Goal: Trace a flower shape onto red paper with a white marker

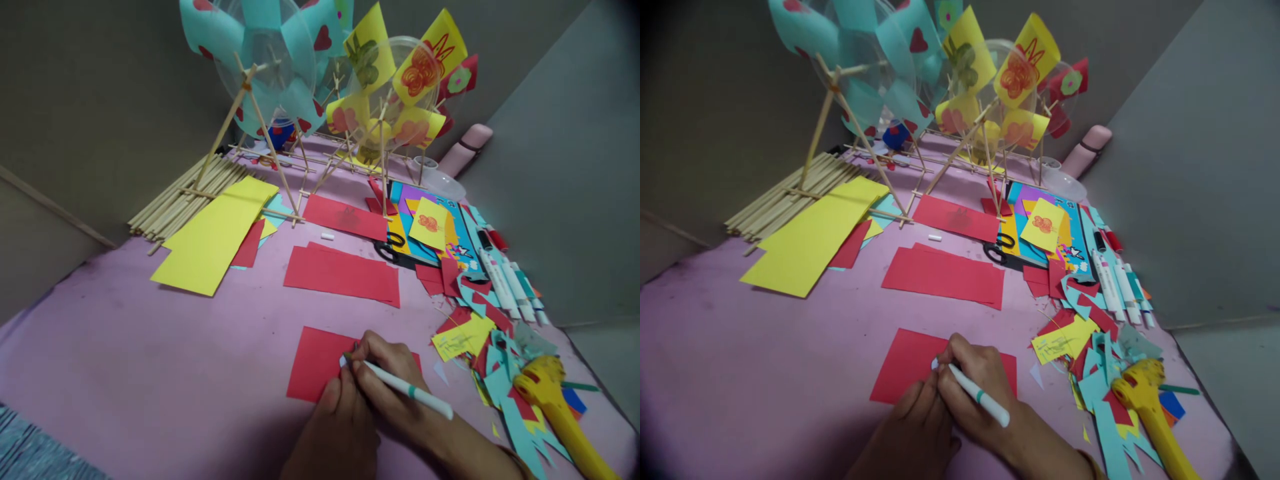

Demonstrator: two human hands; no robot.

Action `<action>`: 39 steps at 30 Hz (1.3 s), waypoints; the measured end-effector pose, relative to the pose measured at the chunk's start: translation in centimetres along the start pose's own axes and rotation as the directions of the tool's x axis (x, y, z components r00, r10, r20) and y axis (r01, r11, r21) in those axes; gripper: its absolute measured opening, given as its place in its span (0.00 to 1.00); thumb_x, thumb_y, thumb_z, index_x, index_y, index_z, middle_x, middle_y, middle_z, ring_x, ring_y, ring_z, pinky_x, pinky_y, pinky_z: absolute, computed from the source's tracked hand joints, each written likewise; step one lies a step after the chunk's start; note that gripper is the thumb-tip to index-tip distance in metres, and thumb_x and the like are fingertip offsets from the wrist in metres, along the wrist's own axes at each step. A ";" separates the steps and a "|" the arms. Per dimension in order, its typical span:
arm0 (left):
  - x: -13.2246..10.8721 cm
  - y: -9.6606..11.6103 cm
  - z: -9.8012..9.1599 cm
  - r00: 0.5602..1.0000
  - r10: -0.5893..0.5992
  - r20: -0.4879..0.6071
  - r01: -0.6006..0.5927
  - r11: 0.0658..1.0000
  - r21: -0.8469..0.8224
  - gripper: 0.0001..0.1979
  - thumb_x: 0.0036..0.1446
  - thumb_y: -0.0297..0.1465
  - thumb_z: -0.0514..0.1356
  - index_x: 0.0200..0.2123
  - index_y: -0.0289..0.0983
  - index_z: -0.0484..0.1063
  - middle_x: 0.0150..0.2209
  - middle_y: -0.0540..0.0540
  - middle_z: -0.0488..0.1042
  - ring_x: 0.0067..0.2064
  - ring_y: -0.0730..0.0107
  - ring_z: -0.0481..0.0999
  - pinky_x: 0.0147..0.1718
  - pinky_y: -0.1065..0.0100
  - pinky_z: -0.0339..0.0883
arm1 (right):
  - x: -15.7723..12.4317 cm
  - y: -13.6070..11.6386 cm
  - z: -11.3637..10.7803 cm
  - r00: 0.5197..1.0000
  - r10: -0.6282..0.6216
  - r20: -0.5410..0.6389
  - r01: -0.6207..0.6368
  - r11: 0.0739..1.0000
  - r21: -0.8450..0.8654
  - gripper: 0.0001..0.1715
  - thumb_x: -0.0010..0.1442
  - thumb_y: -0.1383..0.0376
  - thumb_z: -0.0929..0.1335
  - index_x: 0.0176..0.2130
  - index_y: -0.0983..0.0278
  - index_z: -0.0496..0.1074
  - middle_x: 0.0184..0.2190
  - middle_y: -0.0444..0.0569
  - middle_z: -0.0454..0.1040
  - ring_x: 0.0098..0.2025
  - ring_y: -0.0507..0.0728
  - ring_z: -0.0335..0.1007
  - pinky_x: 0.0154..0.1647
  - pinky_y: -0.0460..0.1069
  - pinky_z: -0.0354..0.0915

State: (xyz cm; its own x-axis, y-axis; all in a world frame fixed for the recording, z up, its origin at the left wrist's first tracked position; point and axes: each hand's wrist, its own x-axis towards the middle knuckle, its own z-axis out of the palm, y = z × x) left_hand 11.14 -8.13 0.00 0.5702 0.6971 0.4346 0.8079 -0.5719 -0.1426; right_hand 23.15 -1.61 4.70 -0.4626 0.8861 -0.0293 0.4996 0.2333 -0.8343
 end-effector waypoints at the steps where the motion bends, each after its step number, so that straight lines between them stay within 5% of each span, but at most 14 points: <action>1: 0.1 0.0 0.0 1.000 0.003 0.003 -0.003 1.000 0.002 0.15 0.61 0.31 0.52 0.40 0.29 0.75 0.40 0.38 0.77 0.45 0.57 0.70 0.48 0.57 0.51 | 0.1 -0.1 0.0 1.000 0.000 0.002 0.000 1.000 0.007 0.06 0.54 0.68 0.60 0.26 0.60 0.60 0.18 0.40 0.64 0.19 0.51 0.58 0.20 0.44 0.53; 39: 0.4 -0.2 -0.5 1.000 0.027 0.013 -0.027 0.999 -0.023 0.14 0.60 0.34 0.54 0.34 0.33 0.78 0.35 0.40 0.79 0.41 0.56 0.73 0.43 0.57 0.52 | 1.4 -1.0 -1.2 0.974 0.067 0.215 -0.095 0.988 0.121 0.04 0.49 0.69 0.60 0.25 0.62 0.62 0.18 0.39 0.62 0.21 0.51 0.55 0.22 0.45 0.52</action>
State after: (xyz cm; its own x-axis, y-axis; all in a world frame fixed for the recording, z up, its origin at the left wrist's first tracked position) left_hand 11.10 -7.93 0.63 0.5940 0.6869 0.4187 0.7885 -0.6004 -0.1336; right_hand 22.88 -0.10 6.16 -0.5743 0.7931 -0.2029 0.4492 0.0980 -0.8881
